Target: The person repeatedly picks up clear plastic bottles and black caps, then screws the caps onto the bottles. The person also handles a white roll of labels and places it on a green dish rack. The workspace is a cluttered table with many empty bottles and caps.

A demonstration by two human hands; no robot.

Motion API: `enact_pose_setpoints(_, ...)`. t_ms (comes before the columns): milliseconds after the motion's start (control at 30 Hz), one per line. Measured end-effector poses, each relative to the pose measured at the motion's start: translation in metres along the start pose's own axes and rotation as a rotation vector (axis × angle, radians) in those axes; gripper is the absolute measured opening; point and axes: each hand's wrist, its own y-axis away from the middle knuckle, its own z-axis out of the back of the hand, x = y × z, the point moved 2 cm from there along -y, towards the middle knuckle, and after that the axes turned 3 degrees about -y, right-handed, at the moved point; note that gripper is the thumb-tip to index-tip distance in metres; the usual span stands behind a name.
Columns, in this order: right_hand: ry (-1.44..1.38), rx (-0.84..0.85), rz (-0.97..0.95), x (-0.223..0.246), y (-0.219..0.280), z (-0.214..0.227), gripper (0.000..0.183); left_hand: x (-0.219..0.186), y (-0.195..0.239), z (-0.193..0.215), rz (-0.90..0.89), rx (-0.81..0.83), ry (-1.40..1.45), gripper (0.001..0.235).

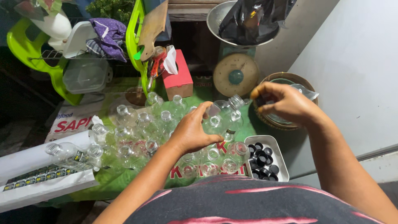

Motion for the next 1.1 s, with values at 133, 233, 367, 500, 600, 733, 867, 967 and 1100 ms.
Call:
enact_pose_setpoints(133,0.028,0.005,-0.387,-0.102,-0.008,-0.004,0.039,-0.003,-0.001,-0.001,0.058,-0.041,0.011,0.102)
enact_pose_setpoints(233,-0.002,0.025,-0.586,-0.183,0.0,-0.027,0.033,-0.004,-0.002,-0.001,0.074,-0.072,0.04,0.103)
enact_pose_setpoints(367,0.124,0.083,-0.751,-0.256,0.016,-0.061,0.033,-0.005,-0.003,-0.002,0.015,-0.128,0.06,0.101)
enact_pose_setpoints(500,0.108,0.076,-0.785,-0.283,0.027,-0.081,0.036,-0.004,-0.005,-0.005,0.033,-0.144,0.05,0.102)
enact_pose_setpoints(600,0.109,0.057,-0.833,-0.287,0.032,-0.086,0.039,-0.004,-0.006,-0.007,0.045,-0.142,0.054,0.103)
enact_pose_setpoints(733,0.194,0.074,-0.804,-0.284,0.032,-0.082,0.037,-0.004,-0.007,-0.009,0.063,-0.14,0.06,0.104)
enact_pose_setpoints(867,0.332,0.064,-0.778,-0.264,0.021,-0.064,0.034,-0.004,-0.007,-0.01,0.06,-0.148,0.073,0.104)
enact_pose_setpoints(967,0.281,-0.075,-0.619,-0.219,0.008,-0.043,0.03,-0.003,-0.006,-0.011,0.034,-0.167,0.06,0.103)
enact_pose_setpoints(1100,-0.156,-0.173,-0.281,-0.111,-0.005,-0.016,0.034,-0.006,-0.004,-0.007,-0.043,-0.221,0.07,0.099)
